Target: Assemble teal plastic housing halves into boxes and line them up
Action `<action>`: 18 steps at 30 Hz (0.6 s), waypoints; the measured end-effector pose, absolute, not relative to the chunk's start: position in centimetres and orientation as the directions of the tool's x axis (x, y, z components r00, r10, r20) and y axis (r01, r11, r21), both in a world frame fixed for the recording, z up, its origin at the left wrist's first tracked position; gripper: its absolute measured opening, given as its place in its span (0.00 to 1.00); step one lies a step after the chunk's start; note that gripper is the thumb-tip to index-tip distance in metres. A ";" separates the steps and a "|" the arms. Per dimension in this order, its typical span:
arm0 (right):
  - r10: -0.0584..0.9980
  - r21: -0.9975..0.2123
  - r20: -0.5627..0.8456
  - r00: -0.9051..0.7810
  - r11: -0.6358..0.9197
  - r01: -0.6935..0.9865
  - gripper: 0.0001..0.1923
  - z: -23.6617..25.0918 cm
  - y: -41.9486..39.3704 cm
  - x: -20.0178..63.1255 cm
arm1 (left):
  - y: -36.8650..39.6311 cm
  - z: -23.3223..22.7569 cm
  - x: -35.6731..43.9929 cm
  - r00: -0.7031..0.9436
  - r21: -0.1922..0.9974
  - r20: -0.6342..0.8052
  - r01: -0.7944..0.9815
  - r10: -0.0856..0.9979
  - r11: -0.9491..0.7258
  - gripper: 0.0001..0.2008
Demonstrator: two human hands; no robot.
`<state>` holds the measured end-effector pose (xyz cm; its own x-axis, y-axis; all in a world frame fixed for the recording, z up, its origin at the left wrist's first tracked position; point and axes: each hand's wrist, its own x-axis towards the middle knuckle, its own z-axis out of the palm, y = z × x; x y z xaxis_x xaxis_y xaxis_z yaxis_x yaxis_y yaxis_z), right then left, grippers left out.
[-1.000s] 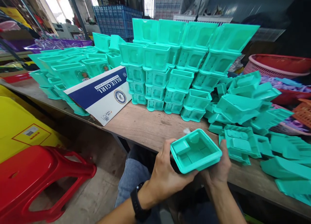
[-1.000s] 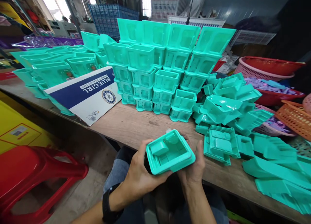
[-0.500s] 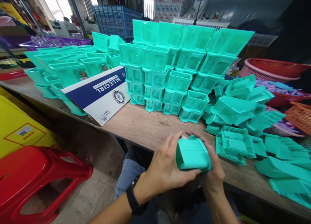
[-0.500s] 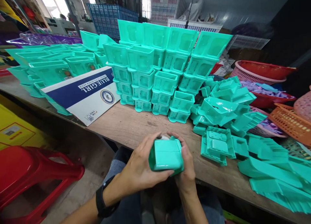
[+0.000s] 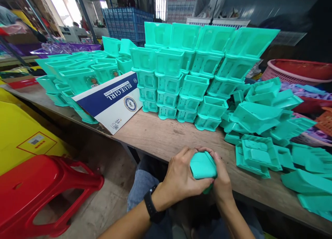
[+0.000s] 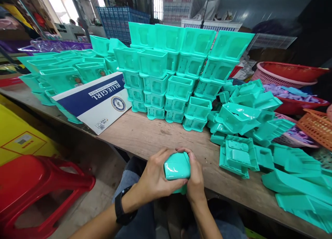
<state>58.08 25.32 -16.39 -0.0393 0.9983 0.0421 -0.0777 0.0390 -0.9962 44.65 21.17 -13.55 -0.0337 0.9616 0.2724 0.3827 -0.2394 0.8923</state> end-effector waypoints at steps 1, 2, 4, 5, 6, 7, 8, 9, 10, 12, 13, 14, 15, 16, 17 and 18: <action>0.999 -0.996 0.021 -0.038 0.017 -0.091 0.27 -16.4 25.5 58.0 | 21.2 -13.5 44.5 -0.031 0.894 0.263 0.384 0.964 -0.232 0.34; 0.999 -0.993 -0.024 -0.035 -0.028 -0.116 0.27 -16.3 25.8 58.0 | 21.2 -13.3 44.3 -0.019 0.896 0.256 0.381 0.966 -0.230 0.35; 0.979 -0.957 -0.193 -0.069 -0.203 -0.206 0.26 -15.8 26.6 58.0 | 21.1 -13.0 43.6 0.019 0.905 0.244 0.354 0.970 -0.234 0.39; 0.949 -0.913 -0.290 -0.128 -0.314 -0.260 0.26 -15.5 27.1 58.1 | 21.0 -12.9 43.2 0.039 0.913 0.243 0.328 0.969 -0.242 0.42; 0.904 -0.853 -0.369 -0.216 -0.422 -0.308 0.25 -15.1 27.6 58.2 | 21.0 -12.7 42.7 0.054 0.921 0.245 0.298 0.968 -0.250 0.43; 0.848 -0.785 -0.423 -0.319 -0.519 -0.338 0.24 -14.6 28.2 58.2 | 21.0 -12.6 42.1 0.062 0.929 0.247 0.269 0.967 -0.254 0.41; 0.791 -0.723 -0.454 -0.411 -0.596 -0.349 0.23 -14.2 28.7 58.3 | 21.1 -12.5 41.6 0.059 0.935 0.246 0.247 0.968 -0.253 0.36; 0.741 -0.670 -0.479 -0.471 -0.655 -0.348 0.22 -13.7 29.2 58.3 | 21.3 -12.4 41.2 0.049 0.939 0.242 0.239 0.969 -0.247 0.29; 0.701 -0.624 -0.513 -0.495 -0.701 -0.345 0.22 -13.4 29.5 58.3 | 21.6 -12.3 40.9 0.033 0.939 0.236 0.251 0.971 -0.236 0.21; 0.657 -0.563 -0.581 -0.480 -0.751 -0.346 0.24 -13.2 30.1 58.2 | 22.4 -12.2 40.4 -0.014 0.919 0.228 0.334 0.974 -0.210 0.10; 0.654 -0.560 -0.592 -0.470 -0.754 -0.344 0.23 -13.4 30.3 58.2 | 22.8 -12.2 40.4 -0.049 0.902 0.226 0.389 0.973 -0.190 0.08; 0.666 -0.578 -0.581 -0.467 -0.742 -0.339 0.22 -13.8 30.4 58.2 | 23.2 -12.2 40.4 -0.090 0.885 0.220 0.437 0.971 -0.159 0.07; 0.695 -0.614 -0.555 -0.458 -0.713 -0.339 0.20 -14.3 30.4 58.3 | 23.6 -12.2 40.3 -0.134 0.873 0.208 0.472 0.969 -0.122 0.07; 0.739 -0.660 -0.520 -0.429 -0.666 -0.347 0.18 -15.1 30.4 58.4 | 23.9 -12.2 40.2 -0.180 0.867 0.191 0.492 0.965 -0.080 0.07; 0.789 -0.707 -0.484 -0.379 -0.607 -0.362 0.17 -15.9 30.3 58.7 | 24.0 -12.2 40.0 -0.224 0.866 0.170 0.499 0.960 -0.037 0.07; 0.841 -0.751 -0.446 -0.307 -0.538 -0.382 0.16 -16.7 30.2 59.1 | 24.2 -12.2 39.5 -0.266 0.867 0.147 0.498 0.953 0.005 0.07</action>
